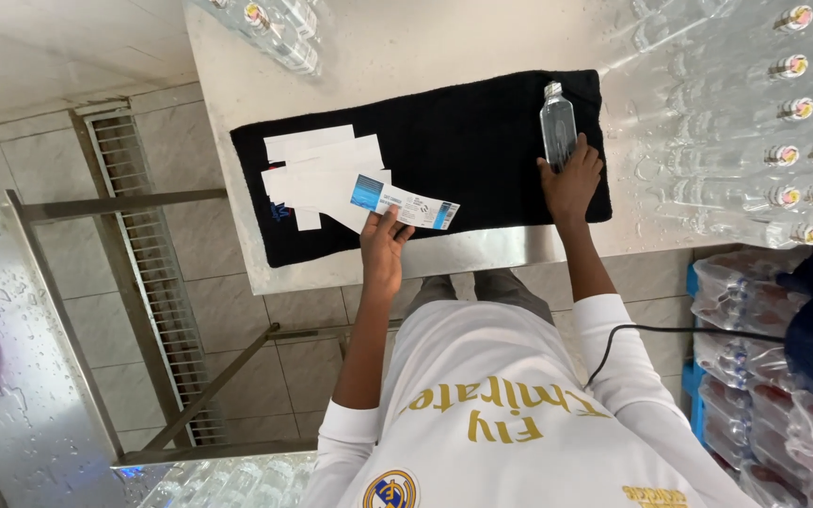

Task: The person repeatedly picks up clear plastic water bottles, places them on a black mat, and wraps printed labels around them by hand. The labeled bottles are then set aside on a nearby surface.

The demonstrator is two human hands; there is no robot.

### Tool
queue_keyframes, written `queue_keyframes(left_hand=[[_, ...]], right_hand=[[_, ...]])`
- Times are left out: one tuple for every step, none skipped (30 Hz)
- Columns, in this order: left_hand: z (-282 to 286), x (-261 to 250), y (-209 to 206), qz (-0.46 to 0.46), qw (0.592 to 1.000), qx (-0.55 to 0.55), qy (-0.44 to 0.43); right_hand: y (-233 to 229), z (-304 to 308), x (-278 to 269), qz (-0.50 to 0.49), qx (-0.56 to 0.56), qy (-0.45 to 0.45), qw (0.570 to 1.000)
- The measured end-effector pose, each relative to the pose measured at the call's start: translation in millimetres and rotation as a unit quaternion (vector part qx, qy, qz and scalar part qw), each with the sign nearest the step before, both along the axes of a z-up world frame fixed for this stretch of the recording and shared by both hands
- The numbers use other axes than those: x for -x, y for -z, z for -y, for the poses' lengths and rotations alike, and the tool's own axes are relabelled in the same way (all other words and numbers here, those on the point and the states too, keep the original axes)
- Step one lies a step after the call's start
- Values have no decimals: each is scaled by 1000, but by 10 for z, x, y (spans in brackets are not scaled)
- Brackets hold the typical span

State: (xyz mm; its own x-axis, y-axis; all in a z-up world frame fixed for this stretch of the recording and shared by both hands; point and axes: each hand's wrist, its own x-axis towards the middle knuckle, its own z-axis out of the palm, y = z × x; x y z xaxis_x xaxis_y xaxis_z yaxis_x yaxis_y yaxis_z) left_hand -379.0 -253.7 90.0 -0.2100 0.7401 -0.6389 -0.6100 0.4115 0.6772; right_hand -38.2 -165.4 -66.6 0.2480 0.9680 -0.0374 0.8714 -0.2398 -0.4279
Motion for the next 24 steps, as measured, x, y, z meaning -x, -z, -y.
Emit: queue_keyframes(left_hand=[[7,-8,64,9,1000,-1,-1],[-20,-8,41,7,1000,-5,-3],[-9,-15,14,8,1000,-6,-5],[1,-21,-10,10,1000,-7,-8],[16,-25,-7,9,1000,-7,-12],[29,-29,-2,8,1000,-19,-13],[36,-32,5,7,999,-31,-14],[20,-16,-4,6,999,-31,-17],[31,-17,-17,13,999,-34,-21],[42,-22,-30,19,999,-36,-26],[43,-35,-10,20,999,-37,-26],[43,-52,9,27,998,-41,-25],[59,-47,19,32,998,-44,-24],[37,-87,71,30,998,-43,-25],[41,-121,121,37,998,-43,-35],[44,-155,171,44,997,-43,-45],[59,-173,180,41,997,-43,-45],[72,-193,187,44,997,-40,-42],[34,-236,205,49,997,-41,-38],[-32,-239,165,48,997,-44,-36],[-33,-256,115,61,996,-43,-39],[-35,-272,69,74,995,-42,-42],[-16,-290,217,76,996,-38,-40],[5,-311,366,106,992,-38,-54]], right_hand=[[40,-116,13,37,34,-3,999],[18,-158,22,35,30,-4,999],[-5,-177,30,19,42,-12,999],[-24,-198,40,3,53,-20,998],[49,-188,51,2,53,-24,998],[125,-181,61,-65,57,-13,996],[200,-173,70,-131,60,-1,990],[126,-143,279,-131,61,-3,990],[46,-72,465,-220,92,10,971],[-34,1,647,-306,124,24,944],[-127,63,873,-306,123,24,944],[-220,126,1095,-314,87,26,945],[-307,206,1348,-325,53,28,944],[-49,252,1421,-327,54,27,943],[211,330,1505,-290,-16,-14,957],[468,410,1591,-250,-88,-55,963],[418,462,1631,-253,-87,-54,962],[365,510,1668,-201,-69,-75,974],[313,495,1673,-145,-54,-95,983],[305,432,1644,-146,-58,-95,983],[289,453,1596,-164,-10,-62,984],[277,473,1549,-181,37,-29,982],[94,569,1437,-180,40,-25,983],[-90,665,1326,-353,125,-18,927]])
